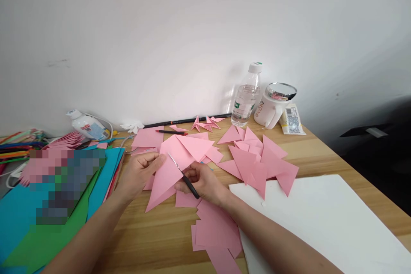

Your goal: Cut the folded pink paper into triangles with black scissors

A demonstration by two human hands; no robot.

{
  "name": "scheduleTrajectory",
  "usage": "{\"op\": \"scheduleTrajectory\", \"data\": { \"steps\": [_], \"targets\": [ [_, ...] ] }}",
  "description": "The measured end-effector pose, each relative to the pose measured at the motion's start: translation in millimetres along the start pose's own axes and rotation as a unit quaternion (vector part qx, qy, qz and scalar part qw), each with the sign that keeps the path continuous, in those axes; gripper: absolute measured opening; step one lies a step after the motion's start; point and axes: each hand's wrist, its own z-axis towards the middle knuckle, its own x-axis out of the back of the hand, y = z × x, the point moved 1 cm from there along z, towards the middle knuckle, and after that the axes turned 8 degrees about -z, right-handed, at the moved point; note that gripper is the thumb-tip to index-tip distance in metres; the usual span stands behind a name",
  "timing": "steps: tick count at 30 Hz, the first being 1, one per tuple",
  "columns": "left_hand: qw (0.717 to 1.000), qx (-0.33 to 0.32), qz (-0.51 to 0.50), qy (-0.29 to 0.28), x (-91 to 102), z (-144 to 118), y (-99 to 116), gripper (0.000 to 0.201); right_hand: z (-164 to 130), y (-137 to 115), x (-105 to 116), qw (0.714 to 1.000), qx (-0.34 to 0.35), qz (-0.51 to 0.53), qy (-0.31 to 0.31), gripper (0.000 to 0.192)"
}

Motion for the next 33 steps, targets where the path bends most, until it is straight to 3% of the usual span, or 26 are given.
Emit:
{"op": "scheduleTrajectory", "data": {
  "steps": [18,33],
  "targets": [
    [1.000,0.014,-0.011,-0.002,-0.4,0.8,-2.1,0.039,1.2,3.1,2.5,0.999,0.022,-0.040,-0.009,0.033],
    [0.997,0.033,-0.063,-0.009,-1.0,1.3,-3.2,0.035,2.1,5.4,3.5,0.999,-0.011,-0.048,0.021,0.036]
  ]
}}
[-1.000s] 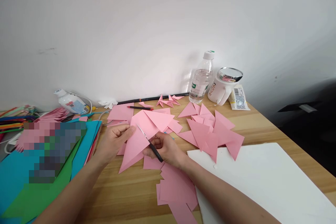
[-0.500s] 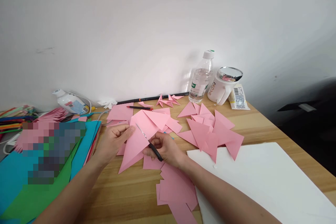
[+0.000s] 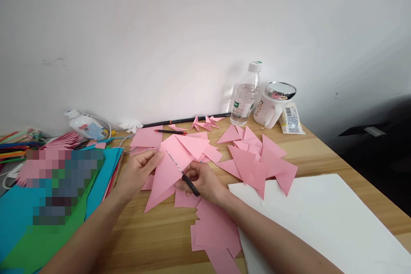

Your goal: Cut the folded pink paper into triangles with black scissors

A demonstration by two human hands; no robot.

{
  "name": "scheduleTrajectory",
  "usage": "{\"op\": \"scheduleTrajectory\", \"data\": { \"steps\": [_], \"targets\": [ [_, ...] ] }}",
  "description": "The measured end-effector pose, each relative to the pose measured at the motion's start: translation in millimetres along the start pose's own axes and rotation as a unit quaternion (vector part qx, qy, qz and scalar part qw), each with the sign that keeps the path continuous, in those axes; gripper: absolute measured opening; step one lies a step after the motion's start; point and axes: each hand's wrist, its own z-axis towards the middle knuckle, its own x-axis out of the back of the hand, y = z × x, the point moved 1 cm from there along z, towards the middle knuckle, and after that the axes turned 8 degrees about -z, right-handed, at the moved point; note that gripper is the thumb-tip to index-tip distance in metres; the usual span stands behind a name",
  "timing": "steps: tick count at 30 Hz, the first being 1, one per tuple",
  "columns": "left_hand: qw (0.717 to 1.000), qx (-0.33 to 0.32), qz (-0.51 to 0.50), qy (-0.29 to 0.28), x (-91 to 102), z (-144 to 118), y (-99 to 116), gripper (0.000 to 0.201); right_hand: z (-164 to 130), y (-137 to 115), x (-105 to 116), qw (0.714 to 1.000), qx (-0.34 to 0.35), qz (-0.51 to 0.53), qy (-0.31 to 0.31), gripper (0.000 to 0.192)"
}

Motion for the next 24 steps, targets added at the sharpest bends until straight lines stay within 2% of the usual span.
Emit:
{"op": "scheduleTrajectory", "data": {
  "steps": [6,11,20,24],
  "targets": [
    [0.999,-0.010,0.038,0.019,1.9,-0.1,-1.7,0.037,-1.3,-1.6,-0.4,1.000,0.011,0.011,-0.010,0.039],
    [1.000,-0.012,0.005,0.018,3.4,-0.2,-6.0,0.037,-2.3,-6.5,0.2,0.998,0.029,0.036,-0.031,0.047],
    [1.000,-0.008,-0.009,0.003,4.3,-1.3,-6.8,0.037,-1.4,-6.4,0.0,0.998,0.014,0.065,-0.017,0.036],
    [1.000,-0.002,0.000,-0.001,3.2,-1.4,-7.4,0.039,-1.2,-6.1,-0.3,0.996,-0.001,0.084,-0.006,0.037]
  ]
}}
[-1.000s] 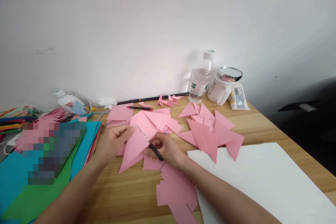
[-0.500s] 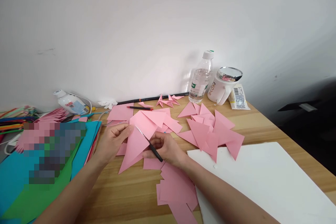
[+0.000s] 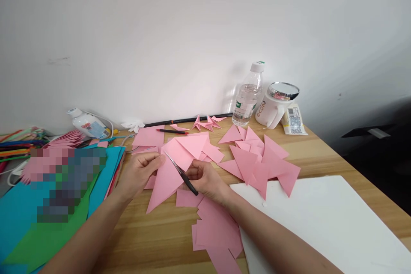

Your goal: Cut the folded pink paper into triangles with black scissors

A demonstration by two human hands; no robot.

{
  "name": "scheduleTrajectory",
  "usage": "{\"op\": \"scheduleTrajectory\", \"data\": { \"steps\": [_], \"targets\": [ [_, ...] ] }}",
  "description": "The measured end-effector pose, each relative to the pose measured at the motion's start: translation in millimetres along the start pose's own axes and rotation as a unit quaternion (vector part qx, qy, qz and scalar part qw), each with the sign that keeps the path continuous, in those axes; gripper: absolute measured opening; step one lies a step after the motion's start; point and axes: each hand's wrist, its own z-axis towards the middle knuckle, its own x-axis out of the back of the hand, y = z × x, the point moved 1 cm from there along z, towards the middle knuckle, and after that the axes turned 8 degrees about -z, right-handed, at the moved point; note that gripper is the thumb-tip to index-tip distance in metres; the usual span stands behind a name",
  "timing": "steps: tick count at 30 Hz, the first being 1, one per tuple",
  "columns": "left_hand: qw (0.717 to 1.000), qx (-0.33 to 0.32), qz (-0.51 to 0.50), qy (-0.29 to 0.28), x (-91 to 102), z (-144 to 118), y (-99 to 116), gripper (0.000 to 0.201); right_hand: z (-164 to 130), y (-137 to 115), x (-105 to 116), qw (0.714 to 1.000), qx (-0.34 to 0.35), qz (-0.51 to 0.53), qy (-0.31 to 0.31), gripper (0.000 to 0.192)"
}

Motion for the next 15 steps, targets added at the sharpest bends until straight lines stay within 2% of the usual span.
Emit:
{"op": "scheduleTrajectory", "data": {
  "steps": [5,15],
  "targets": [
    [0.999,0.027,-0.034,-0.019,-2.2,-0.4,-0.1,0.036,0.7,0.2,-0.7,1.000,0.004,0.013,0.004,0.037],
    [1.000,0.011,0.026,-0.005,-4.2,-1.4,6.6,0.038,1.5,0.7,0.1,1.000,0.010,0.000,-0.011,0.044]
  ]
}}
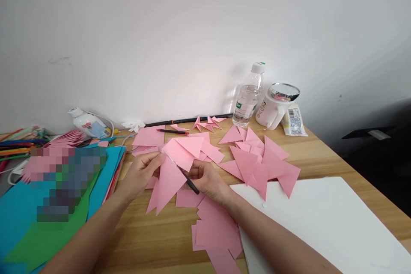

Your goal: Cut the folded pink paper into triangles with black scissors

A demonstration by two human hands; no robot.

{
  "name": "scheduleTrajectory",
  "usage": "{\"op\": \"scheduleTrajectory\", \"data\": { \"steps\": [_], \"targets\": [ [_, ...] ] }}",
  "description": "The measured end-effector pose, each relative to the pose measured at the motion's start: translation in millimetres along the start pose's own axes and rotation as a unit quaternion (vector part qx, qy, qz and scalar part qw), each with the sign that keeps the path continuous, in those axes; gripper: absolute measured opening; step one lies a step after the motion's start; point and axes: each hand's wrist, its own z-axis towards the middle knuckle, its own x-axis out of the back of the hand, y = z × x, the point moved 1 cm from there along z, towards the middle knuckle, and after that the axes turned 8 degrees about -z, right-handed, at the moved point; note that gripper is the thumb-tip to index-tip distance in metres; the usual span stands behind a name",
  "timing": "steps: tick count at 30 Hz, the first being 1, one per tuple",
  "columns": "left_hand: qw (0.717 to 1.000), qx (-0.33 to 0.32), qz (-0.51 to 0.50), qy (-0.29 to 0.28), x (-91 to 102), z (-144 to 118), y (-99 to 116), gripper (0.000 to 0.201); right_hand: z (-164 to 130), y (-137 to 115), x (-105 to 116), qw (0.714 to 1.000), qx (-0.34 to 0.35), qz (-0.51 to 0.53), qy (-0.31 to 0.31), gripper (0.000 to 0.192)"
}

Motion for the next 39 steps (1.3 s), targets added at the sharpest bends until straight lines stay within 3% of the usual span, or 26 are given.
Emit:
{"op": "scheduleTrajectory", "data": {
  "steps": [10,14,24,39],
  "targets": [
    [0.998,-0.033,0.054,0.002,2.6,0.2,2.2,0.040,-3.9,-8.7,-1.6,0.999,-0.032,-0.004,-0.005,0.039],
    [0.997,-0.037,0.062,0.006,2.9,-0.2,0.7,0.040,-3.0,-6.7,-1.7,1.000,-0.005,0.019,-0.010,0.037],
    [0.997,-0.037,0.063,0.012,2.6,-0.9,1.1,0.039,-3.2,-4.1,-2.0,0.999,-0.009,0.004,0.039,0.030],
    [0.998,-0.035,0.045,0.010,3.6,0.4,0.1,0.038,-1.7,3.0,2.8,0.998,-0.018,-0.037,0.057,0.027]
  ]
}}
